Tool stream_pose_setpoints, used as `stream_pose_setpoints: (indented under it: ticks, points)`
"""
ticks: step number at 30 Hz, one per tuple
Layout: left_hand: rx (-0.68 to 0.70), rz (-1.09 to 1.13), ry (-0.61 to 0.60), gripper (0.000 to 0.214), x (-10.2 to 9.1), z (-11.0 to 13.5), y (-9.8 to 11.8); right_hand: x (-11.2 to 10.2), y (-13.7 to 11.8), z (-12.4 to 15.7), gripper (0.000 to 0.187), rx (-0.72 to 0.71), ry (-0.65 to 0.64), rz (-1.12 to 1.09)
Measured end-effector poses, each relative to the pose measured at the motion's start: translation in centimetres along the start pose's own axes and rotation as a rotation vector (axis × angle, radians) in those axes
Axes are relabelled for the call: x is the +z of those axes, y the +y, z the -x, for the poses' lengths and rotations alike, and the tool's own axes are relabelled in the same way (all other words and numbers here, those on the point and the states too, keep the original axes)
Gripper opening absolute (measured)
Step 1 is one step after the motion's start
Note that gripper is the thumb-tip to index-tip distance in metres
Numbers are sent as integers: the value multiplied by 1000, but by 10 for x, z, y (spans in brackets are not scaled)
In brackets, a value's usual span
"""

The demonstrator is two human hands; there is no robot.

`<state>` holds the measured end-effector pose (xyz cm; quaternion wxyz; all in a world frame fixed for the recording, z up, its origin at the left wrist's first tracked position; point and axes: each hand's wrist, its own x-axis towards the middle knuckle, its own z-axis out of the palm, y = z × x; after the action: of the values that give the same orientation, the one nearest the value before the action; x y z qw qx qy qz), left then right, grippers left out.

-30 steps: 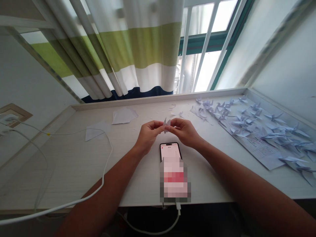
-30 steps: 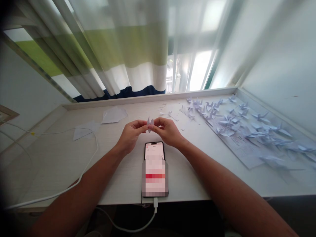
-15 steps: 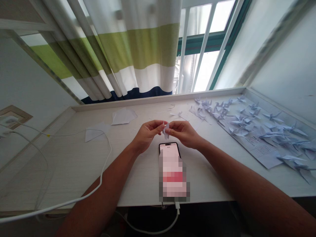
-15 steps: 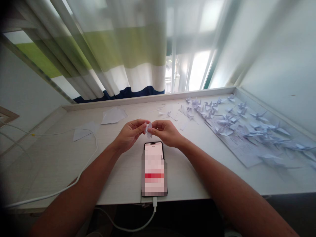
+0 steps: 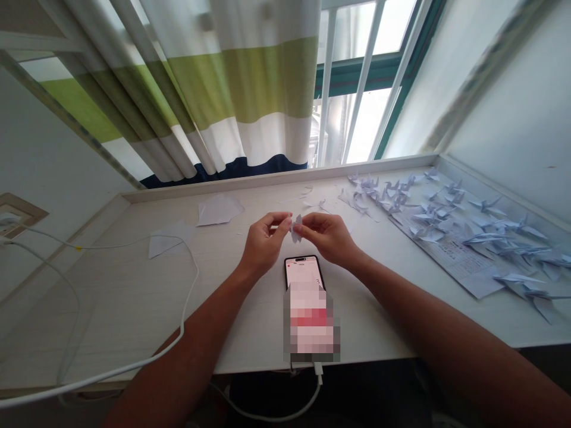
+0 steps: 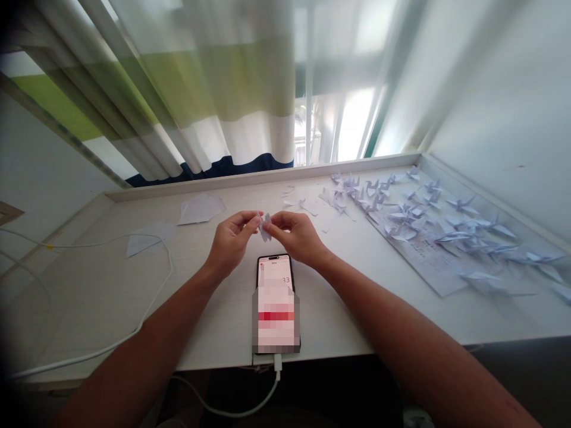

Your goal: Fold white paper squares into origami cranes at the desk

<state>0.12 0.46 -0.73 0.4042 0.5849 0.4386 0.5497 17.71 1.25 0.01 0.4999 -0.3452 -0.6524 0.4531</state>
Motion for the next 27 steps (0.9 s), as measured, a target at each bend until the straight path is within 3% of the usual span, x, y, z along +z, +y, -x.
stream_pose_setpoints:
  ticks: [3, 5, 13, 16, 19, 22, 25, 27]
  points:
    - [-7, -41, -116, 33, 2, 2, 2, -3, 0, -1, 33, -56, 48, 9]
    - [63, -92, -125, 26, 2, 4, 4, -5, 0, -2, 30, -97, 76, 42]
    - [565, -377, 96, 13, -3, 3, 5, -5, -16, 5, 12, -389, 143, 314]
    - [605, -387, 71, 17, -2, 3, 4, -2, -19, 7, 19, -316, 218, 358]
    - [487, -325, 18, 19, 1, 6, 2, 0, -19, 6, 22, -142, 235, 276]
    - [340, -233, 52, 21, 5, 7, 0, 2, -17, 4, 27, -8, 209, 131]
    - [338, -221, 86, 19, 6, 7, 0, 2, -14, 3, 29, 86, 215, 33]
    - [344, -244, 43, 16, 6, 7, 0, 2, -12, 2, 29, 126, 219, 3]
